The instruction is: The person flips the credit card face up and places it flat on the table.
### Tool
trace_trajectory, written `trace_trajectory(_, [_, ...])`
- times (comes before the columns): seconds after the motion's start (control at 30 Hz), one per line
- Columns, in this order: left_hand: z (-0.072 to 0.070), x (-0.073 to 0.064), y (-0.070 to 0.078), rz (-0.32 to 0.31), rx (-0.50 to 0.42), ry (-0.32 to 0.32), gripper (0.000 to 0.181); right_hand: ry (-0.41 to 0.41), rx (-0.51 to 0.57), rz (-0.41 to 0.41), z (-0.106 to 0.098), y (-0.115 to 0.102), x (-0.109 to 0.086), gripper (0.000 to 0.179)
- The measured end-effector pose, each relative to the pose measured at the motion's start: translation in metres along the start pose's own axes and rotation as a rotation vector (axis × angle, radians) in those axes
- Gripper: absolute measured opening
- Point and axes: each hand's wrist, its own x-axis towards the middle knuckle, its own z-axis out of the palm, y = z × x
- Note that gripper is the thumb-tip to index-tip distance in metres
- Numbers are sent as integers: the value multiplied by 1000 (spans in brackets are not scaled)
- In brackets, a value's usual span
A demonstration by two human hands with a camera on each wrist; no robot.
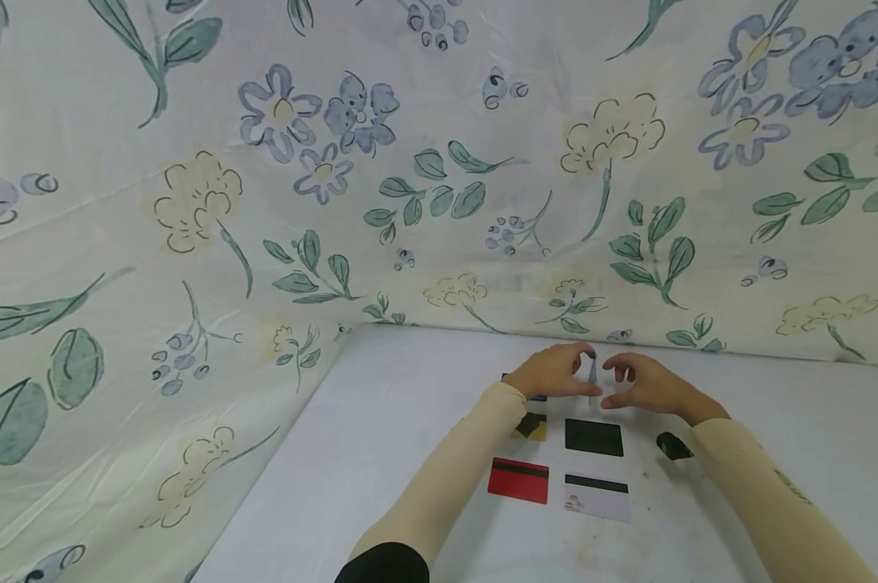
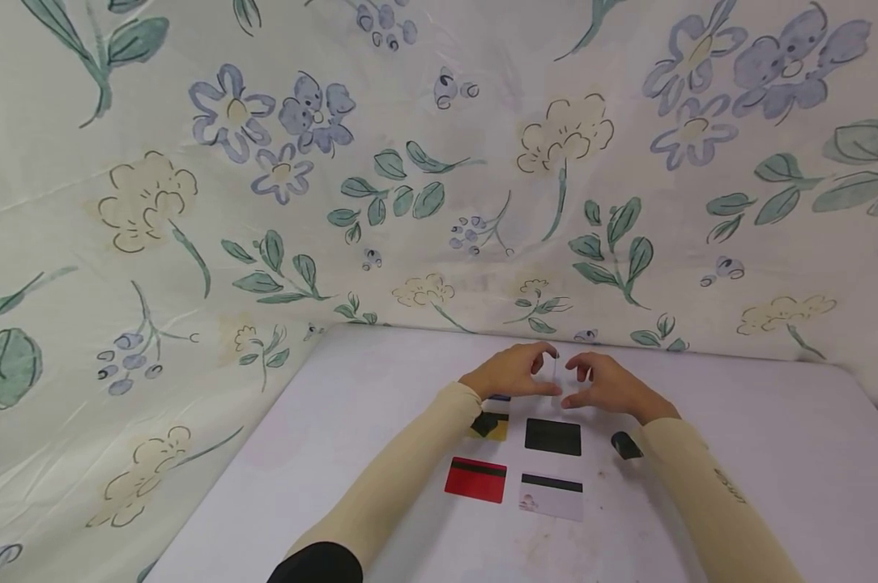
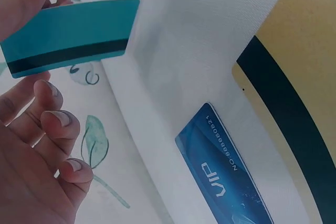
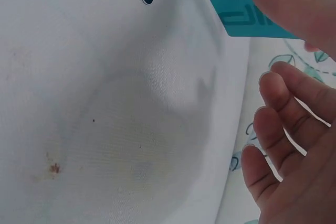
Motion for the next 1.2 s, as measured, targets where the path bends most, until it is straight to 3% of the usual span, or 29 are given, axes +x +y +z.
trace_trajectory(0.7, [-2,-3,4,26,-42,0,63,-34,-14,39,15,3,10,70])
trace_trajectory(1.03, [-1,-1,3,65,-69,-9,61,-36,4,24,17,0,12,55])
trace_trajectory(1.2, [-1,-2,2,72,-76,-1,61,-40,0,34,17,-1,12,60])
